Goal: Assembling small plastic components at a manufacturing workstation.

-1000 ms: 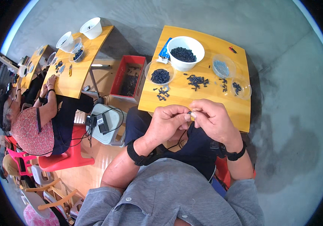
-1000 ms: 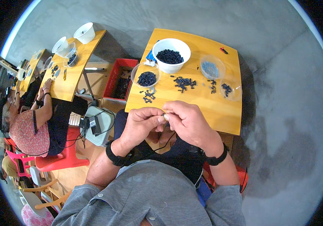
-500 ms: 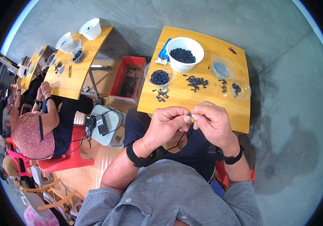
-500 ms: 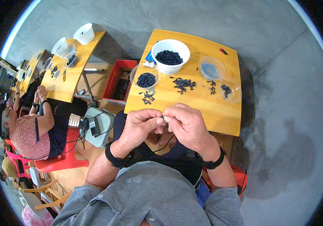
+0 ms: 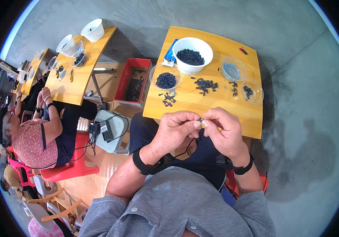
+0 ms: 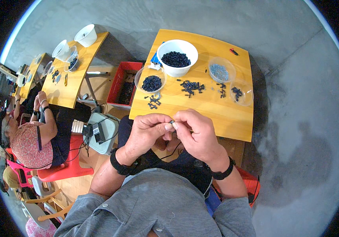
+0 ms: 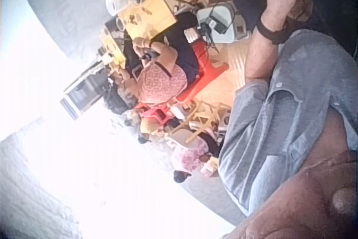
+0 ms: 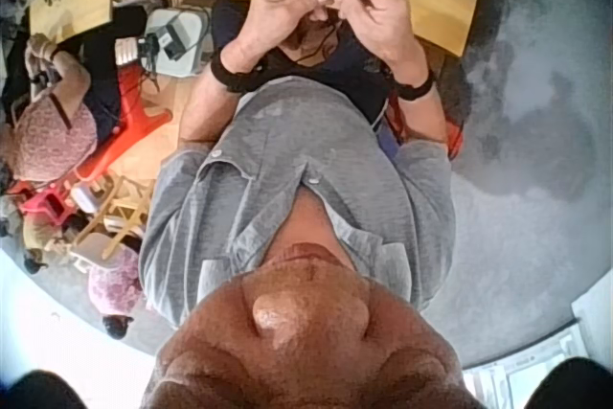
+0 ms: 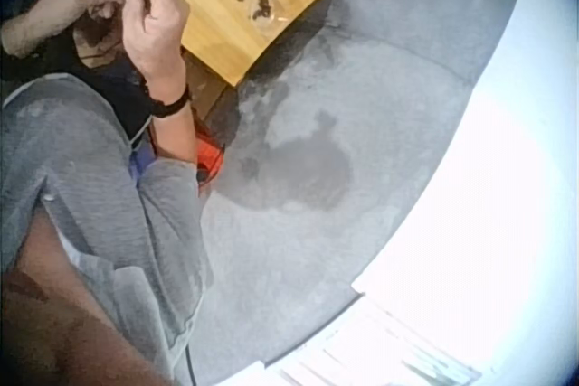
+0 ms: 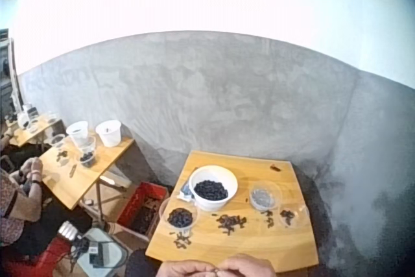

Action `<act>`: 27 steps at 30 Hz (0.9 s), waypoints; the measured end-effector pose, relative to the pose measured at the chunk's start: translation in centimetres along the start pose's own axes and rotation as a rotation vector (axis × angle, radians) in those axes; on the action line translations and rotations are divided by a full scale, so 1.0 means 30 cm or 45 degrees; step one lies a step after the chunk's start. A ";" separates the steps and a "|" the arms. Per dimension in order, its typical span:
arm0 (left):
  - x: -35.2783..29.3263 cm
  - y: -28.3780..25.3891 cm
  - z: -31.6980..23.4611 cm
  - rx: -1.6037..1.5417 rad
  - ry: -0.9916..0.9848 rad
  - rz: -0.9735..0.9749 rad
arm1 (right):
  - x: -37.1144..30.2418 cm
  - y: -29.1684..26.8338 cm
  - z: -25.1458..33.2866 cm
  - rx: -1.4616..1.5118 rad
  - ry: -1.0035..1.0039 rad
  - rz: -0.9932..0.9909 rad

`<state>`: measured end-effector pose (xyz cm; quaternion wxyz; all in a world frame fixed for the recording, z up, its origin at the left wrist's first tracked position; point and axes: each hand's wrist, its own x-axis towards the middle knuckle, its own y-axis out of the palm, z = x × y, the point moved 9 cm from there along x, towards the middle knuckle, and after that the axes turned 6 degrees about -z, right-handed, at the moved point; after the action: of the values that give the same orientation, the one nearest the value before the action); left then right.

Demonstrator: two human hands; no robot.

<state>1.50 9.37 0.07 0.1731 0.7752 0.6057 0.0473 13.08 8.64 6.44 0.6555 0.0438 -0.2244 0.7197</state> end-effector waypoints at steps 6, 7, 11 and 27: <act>0.001 0.005 0.008 -0.016 -0.003 0.030 | -0.002 -0.010 0.002 -0.023 -0.070 0.011; 0.002 0.006 0.010 -0.036 0.002 0.030 | -0.001 -0.010 0.012 -0.048 -0.112 0.017; 0.003 0.010 0.004 -0.063 -0.001 0.032 | 0.003 -0.013 0.020 -0.076 -0.147 0.018; -0.012 -0.029 0.111 0.018 -0.139 0.038 | -0.017 0.057 -0.076 -0.070 -0.039 0.333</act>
<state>1.56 8.49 -3.28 0.1996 0.7867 0.5841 0.0031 12.02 8.99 3.76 0.5535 0.0073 -0.2579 0.7919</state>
